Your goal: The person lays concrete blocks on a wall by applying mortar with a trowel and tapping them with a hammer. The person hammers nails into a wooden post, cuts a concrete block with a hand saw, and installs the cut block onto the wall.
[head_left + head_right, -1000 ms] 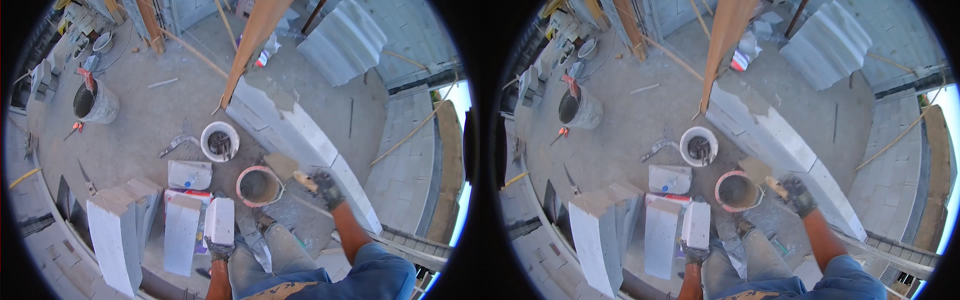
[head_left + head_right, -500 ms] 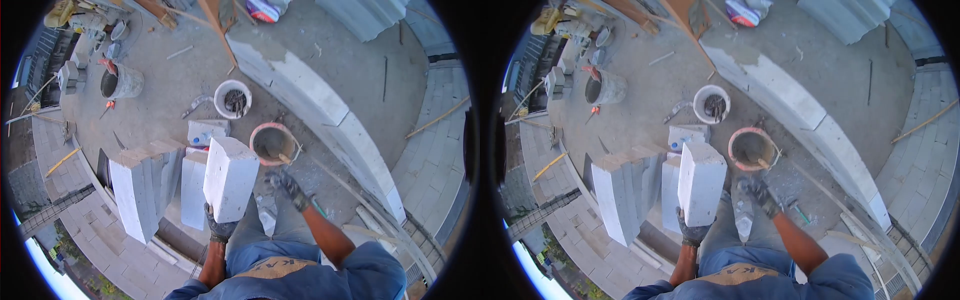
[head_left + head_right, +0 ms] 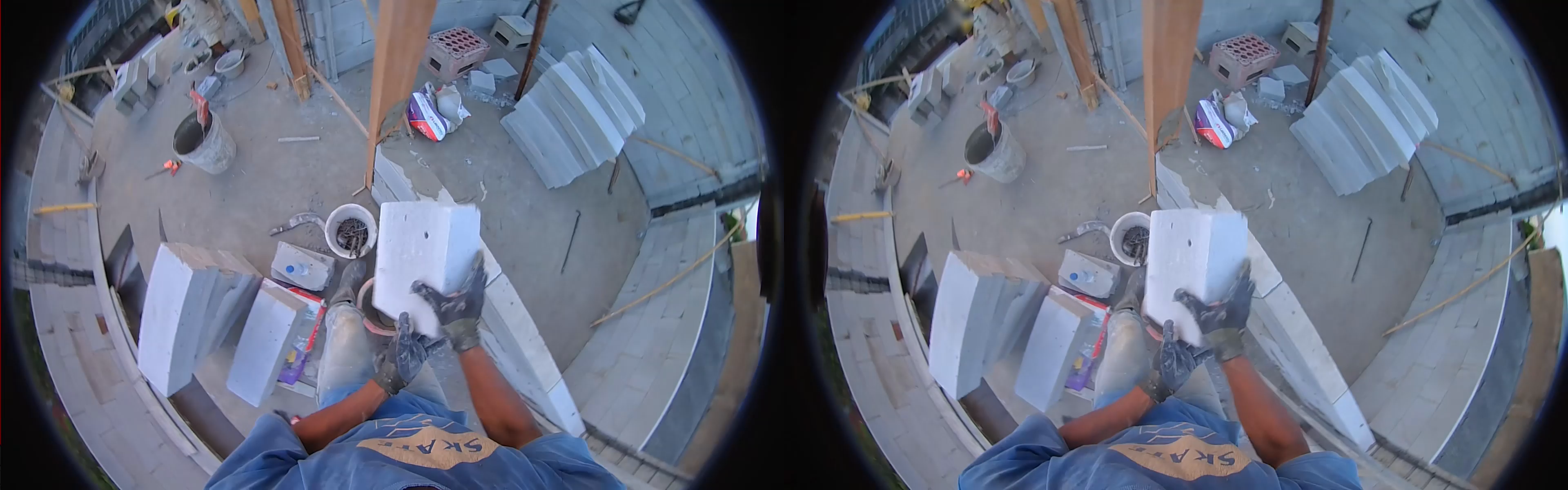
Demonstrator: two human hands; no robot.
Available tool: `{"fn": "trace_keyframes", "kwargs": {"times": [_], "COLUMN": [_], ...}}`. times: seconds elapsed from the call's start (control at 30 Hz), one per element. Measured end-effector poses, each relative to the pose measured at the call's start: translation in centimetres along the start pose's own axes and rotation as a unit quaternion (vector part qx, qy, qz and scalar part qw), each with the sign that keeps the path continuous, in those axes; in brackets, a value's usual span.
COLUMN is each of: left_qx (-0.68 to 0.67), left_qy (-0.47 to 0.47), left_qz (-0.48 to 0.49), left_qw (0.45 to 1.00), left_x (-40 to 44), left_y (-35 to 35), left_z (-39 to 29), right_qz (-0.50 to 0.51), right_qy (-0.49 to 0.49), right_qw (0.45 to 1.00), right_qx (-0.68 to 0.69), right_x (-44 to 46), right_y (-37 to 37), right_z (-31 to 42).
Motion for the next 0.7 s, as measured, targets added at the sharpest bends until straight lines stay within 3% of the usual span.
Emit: {"fn": "trace_keyframes", "kwargs": {"times": [0.03,0.07,0.13,0.2,0.27,0.4,0.57,0.6,0.63,0.7], "left_qx": [0.034,0.068,0.035,0.003,0.075,0.175,0.160,0.154,0.261,0.356], "left_qy": [0.002,0.005,-0.018,-0.038,0.035,0.040,0.092,0.088,0.184,0.277], "left_qz": [0.028,0.056,0.001,-0.051,-0.045,-0.150,-0.102,-0.107,-0.038,0.028], "left_qw": [0.999,0.996,0.999,0.998,0.996,0.972,0.978,0.978,0.947,0.892], "left_x": [0.9,1.7,7.1,14.0,20.1,25.0,32.9,35.0,38.1,39.9], "left_y": [0.7,1.4,-3.8,-9.9,-13.1,-2.9,-1.3,-3.8,-7.3,-5.9], "left_z": [-0.4,-0.9,-2.7,-5.5,-8.8,-19.2,-24.0,-23.4,-22.6,-23.7], "right_qz": [0.021,0.033,0.061,0.090,0.111,0.138,0.162,0.169,0.171,0.177], "right_qy": [-0.096,-0.103,-0.171,-0.175,-0.190,-0.227,-0.238,-0.236,-0.242,-0.253], "right_qw": [0.993,0.992,0.975,0.967,0.953,0.930,0.931,0.929,0.928,0.925], "right_qx": [-0.061,-0.071,-0.129,-0.158,-0.208,-0.253,-0.226,-0.230,-0.225,-0.222], "right_x": [2.6,5.2,10.2,15.1,20.1,26.8,29.3,29.5,29.7,30.1], "right_y": [-0.4,-0.5,0.5,2.9,6.4,13.1,16.5,16.9,17.3,17.9], "right_z": [0.8,1.2,2.3,2.3,1.4,0.1,-0.3,-0.3,-0.1,0.5]}}
Point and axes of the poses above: each hand's wrist, its own x-axis towards the middle knuckle, its own y-axis out of the palm, z = x × y, the point moved 3 cm from there along x, towards the middle knuckle, and after that the axes turned 6 degrees about x, right-handed, at the moved point
